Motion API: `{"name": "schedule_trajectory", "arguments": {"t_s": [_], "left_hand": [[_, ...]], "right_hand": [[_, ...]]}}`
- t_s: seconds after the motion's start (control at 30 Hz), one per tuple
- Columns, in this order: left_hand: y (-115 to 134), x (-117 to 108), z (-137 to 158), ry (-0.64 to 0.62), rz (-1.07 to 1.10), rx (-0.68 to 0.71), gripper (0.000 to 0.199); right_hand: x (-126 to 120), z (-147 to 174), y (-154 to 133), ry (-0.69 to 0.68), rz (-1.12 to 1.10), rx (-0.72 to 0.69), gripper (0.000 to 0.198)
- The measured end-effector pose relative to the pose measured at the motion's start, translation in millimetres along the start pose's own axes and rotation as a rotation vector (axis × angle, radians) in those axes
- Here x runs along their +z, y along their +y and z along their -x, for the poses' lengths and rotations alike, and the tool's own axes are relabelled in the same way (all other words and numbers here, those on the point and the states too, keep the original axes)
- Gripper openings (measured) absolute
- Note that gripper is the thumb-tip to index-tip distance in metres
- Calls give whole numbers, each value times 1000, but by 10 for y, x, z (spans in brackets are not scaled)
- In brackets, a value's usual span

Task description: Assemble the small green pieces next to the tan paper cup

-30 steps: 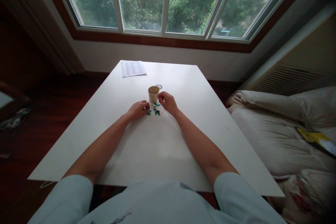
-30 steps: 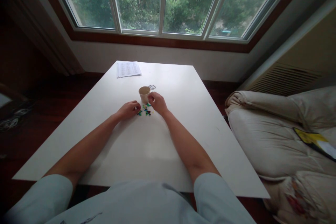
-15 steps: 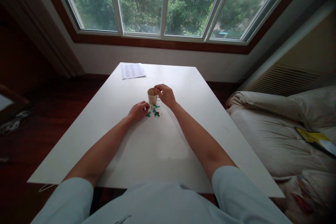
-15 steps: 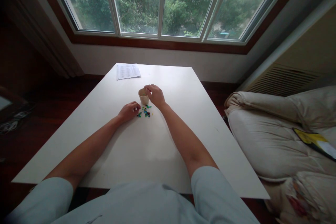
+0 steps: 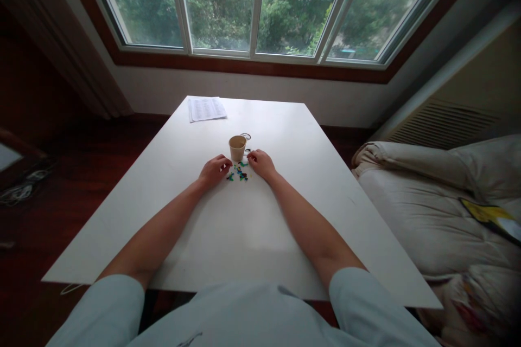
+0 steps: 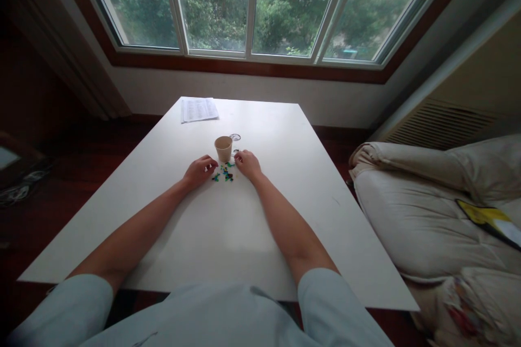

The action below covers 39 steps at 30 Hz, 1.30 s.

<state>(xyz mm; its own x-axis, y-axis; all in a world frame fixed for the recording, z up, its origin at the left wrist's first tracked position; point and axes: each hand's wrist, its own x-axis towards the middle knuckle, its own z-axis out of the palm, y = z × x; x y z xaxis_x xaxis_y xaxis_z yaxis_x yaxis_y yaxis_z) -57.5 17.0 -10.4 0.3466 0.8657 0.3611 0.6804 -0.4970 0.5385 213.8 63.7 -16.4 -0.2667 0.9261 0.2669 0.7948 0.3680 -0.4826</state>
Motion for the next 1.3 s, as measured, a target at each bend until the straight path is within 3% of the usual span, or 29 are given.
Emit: {"name": "schedule_trajectory", "arguments": {"t_s": [0.47,0.77,1.03,1.3], "left_hand": [[-35,20,-26,59,64,-36,24],[-28,69,-57,121,309,-225,26],[57,24,-16,53,65,-105,16],[52,26,-14,-41,-102,-53,18]], "right_hand": [[13,85,-146,-63,113,-91,16],[60,75,-97,-38,85,-95,14],[60,78,-116,-37,71,-107,15],[40,81,-126,-7,84,-72,13]]}}
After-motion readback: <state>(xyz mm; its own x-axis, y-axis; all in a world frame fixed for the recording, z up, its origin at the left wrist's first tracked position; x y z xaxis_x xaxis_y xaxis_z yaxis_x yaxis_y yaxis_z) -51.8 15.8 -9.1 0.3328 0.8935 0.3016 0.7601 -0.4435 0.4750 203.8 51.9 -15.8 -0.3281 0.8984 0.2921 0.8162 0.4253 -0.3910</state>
